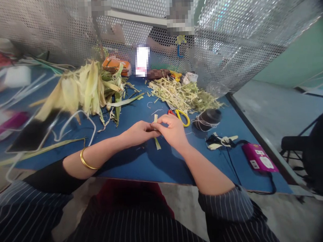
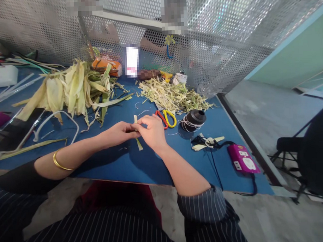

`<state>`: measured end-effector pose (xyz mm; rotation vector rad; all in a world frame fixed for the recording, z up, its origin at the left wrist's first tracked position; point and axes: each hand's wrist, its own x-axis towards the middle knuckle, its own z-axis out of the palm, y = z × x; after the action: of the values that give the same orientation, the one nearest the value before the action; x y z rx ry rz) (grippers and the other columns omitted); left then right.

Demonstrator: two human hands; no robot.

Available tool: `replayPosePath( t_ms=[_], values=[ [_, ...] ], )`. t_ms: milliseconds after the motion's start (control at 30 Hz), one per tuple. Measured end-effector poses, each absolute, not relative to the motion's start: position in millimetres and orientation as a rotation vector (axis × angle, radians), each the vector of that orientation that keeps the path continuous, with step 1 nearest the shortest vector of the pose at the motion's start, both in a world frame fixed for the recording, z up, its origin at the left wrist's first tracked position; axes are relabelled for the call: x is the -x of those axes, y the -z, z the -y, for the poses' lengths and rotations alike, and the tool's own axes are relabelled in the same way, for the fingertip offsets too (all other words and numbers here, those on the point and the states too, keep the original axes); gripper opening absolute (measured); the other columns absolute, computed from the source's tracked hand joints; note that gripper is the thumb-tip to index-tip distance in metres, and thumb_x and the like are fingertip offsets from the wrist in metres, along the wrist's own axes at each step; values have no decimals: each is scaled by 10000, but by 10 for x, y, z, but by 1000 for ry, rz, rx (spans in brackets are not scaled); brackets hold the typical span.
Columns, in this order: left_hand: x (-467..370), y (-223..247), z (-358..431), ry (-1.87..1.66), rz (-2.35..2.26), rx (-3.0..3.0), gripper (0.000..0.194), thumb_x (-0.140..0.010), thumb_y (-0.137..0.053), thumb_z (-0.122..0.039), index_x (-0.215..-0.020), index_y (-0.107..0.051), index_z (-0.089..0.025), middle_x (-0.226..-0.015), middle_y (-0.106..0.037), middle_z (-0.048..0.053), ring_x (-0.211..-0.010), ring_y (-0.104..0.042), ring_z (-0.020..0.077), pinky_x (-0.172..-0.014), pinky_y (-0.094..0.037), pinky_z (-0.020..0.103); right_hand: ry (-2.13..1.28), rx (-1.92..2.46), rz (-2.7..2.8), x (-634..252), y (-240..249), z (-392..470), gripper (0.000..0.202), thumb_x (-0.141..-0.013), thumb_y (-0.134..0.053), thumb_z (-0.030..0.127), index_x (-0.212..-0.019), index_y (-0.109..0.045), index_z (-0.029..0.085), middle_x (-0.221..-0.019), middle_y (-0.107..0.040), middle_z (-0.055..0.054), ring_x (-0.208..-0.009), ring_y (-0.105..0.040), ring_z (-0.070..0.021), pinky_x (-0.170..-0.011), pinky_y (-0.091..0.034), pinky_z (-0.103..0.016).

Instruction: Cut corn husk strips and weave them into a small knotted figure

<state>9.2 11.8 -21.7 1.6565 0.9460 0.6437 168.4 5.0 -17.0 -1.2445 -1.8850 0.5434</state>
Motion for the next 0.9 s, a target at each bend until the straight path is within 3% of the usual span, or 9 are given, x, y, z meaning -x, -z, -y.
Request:
replayPosePath(
  t_ms=[167,433,533,667,767,900],
  values=[
    [-133,140,-66,-723,-1005,-1564,218,-746,-602,-338,-690,-705,-153,-585,-553,-20,-555,-401,98,-553,-298,237,-555,1235,1715,-1679,172,-26,247,-818,-590,308,-604,-519,207,-671,-586,1,-664,-544,-143,-695,-432,-306],
    [-77,141,-90,-554,-961,-1786,290,-735,-639,-344,-529,-576,-149,-482,-369,-52,-489,-284,76,-478,-194,249,-545,1240,1703,-1632,232,-16,249,-814,-583,297,-605,-487,204,-663,-546,8,-655,-527,-136,-669,-416,-287],
    [-85,142,-93,-640,-922,-1626,253,-741,-662,-355,-599,-623,-149,-510,-439,-41,-493,-337,73,-484,-235,238,-499,1221,1712,-1691,201,-50,204,-847,-547,311,-673,-555,206,-732,-600,-12,-733,-568,-157,-728,-433,-303],
    [-79,109,-116,-747,-920,-1251,267,-767,-661,-396,-800,-706,-134,-671,-624,30,-543,-480,78,-520,-335,220,-132,1222,1630,-1807,34,-9,153,-878,-523,332,-886,-629,222,-924,-633,-56,-923,-568,-201,-878,-404,-360],
    [-48,89,-153,-820,-815,-1066,267,-784,-660,-331,-962,-711,-139,-887,-706,87,-723,-612,118,-654,-439,232,-35,1246,1588,-1808,-46,79,210,-892,-507,352,-762,-606,220,-797,-608,-45,-815,-557,-189,-815,-409,-346],
    [-38,87,-174,-998,-789,-1022,244,-729,-721,-239,-948,-703,-133,-942,-723,87,-873,-650,164,-780,-477,282,-341,1285,1750,-1697,48,123,282,-863,-548,411,-676,-606,208,-719,-610,-22,-683,-551,-154,-674,-410,-296]
  ],
)
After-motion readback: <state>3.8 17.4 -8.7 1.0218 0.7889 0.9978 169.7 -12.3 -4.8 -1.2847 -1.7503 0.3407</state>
